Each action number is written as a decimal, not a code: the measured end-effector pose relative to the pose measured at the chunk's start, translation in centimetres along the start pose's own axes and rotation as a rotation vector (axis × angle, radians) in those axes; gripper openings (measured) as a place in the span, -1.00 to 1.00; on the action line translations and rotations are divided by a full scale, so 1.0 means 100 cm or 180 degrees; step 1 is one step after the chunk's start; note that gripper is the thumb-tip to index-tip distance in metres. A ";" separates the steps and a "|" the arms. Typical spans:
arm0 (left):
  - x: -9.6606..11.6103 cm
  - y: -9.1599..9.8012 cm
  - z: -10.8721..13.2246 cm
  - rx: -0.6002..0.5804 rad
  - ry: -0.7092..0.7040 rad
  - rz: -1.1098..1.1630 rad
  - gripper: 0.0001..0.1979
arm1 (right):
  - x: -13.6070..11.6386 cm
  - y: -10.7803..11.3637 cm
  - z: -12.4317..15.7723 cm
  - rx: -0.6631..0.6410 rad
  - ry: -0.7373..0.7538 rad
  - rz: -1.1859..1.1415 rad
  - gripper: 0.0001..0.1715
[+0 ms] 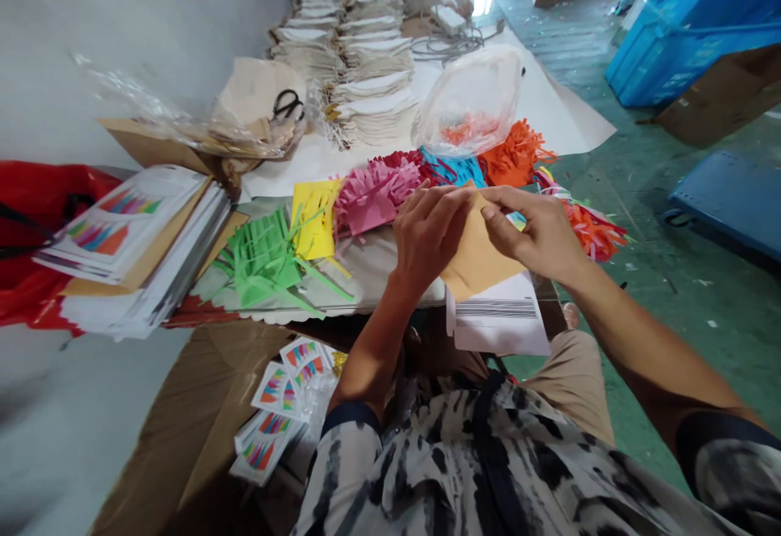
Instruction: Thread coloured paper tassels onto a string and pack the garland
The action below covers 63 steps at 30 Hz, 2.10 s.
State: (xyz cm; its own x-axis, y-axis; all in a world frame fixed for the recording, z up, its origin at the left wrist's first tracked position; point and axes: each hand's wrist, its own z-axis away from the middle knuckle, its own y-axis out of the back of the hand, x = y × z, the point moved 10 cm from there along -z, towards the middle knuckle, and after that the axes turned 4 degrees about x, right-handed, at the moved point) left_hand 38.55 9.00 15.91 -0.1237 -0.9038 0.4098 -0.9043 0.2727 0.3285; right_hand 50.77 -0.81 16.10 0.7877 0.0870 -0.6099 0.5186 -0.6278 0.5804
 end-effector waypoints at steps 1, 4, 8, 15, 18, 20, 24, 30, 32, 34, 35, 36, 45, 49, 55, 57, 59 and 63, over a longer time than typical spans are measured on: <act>-0.003 0.003 -0.002 0.0054 0.0091 0.0089 -0.74 | -0.002 0.001 0.000 0.0005 0.0036 0.0007 -0.50; -0.015 0.008 -0.010 0.0070 0.0479 0.0493 -0.63 | -0.005 0.003 -0.001 -0.0036 0.0102 0.0050 -0.49; -0.038 -0.010 -0.006 -0.0260 0.1458 0.1626 -0.73 | -0.005 0.006 -0.008 -0.0116 0.0267 0.0272 -0.48; -0.058 -0.023 0.030 0.0787 0.2958 0.2645 -0.75 | -0.031 0.029 0.001 0.1296 0.0763 0.1442 -0.67; -0.053 -0.039 0.041 0.0865 0.3405 0.3125 -0.75 | -0.030 0.009 0.008 0.1021 0.0744 0.1091 -0.70; -0.048 -0.050 0.047 0.0782 0.3685 0.3421 -0.76 | -0.023 0.001 0.012 0.0928 0.0608 0.0809 -0.69; -0.043 -0.064 0.054 0.0689 0.4007 0.3726 -0.80 | -0.012 0.004 0.018 0.1099 0.0393 0.0656 -0.68; -0.052 -0.082 0.072 0.0726 0.4106 0.3730 -0.91 | 0.002 0.005 0.023 0.1119 0.0067 0.0272 -0.70; -0.056 -0.085 0.079 0.0727 0.4152 0.3604 -0.92 | 0.011 0.003 0.024 0.1114 -0.0095 0.0075 -0.72; -0.057 -0.085 0.084 0.0721 0.4197 0.3515 -0.93 | 0.020 0.001 0.026 0.1106 -0.0214 -0.0133 -0.74; -0.056 -0.084 0.085 0.0715 0.4186 0.3476 -0.93 | 0.024 0.000 0.027 0.1090 -0.0256 -0.0217 -0.75; -0.055 -0.083 0.085 0.0713 0.4148 0.3438 -0.93 | 0.027 -0.001 0.028 0.1067 -0.0282 -0.0281 -0.76; -0.046 -0.072 0.079 0.0827 0.3455 0.3169 -0.77 | 0.038 -0.002 0.031 0.0875 -0.0451 -0.0710 -0.87; -0.042 -0.062 0.073 0.0905 0.2944 0.2905 -0.81 | 0.046 -0.004 0.032 0.0787 -0.0705 -0.0912 -0.87; -0.038 -0.053 0.069 0.0715 0.2545 0.2562 -0.82 | 0.052 -0.006 0.033 0.0731 -0.0917 -0.1267 -0.91; -0.036 -0.052 0.069 0.0619 0.2451 0.2468 -0.83 | 0.054 -0.006 0.032 0.0747 -0.0999 -0.1276 -0.92; -0.034 -0.051 0.069 0.0524 0.2376 0.2374 -0.83 | 0.056 -0.007 0.032 0.0755 -0.1061 -0.1237 -0.90; -0.035 -0.052 0.074 0.0489 0.2461 0.2417 -0.77 | 0.055 -0.007 0.033 0.0799 -0.0911 -0.1049 -0.82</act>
State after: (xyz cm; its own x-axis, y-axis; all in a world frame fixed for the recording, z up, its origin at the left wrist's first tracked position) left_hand 40.65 8.31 6.48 -0.4292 -0.0517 0.9017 -0.7488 0.5786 -0.3232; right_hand 53.63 -2.43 10.61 0.4544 0.1183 -0.8829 0.6009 -0.7724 0.2057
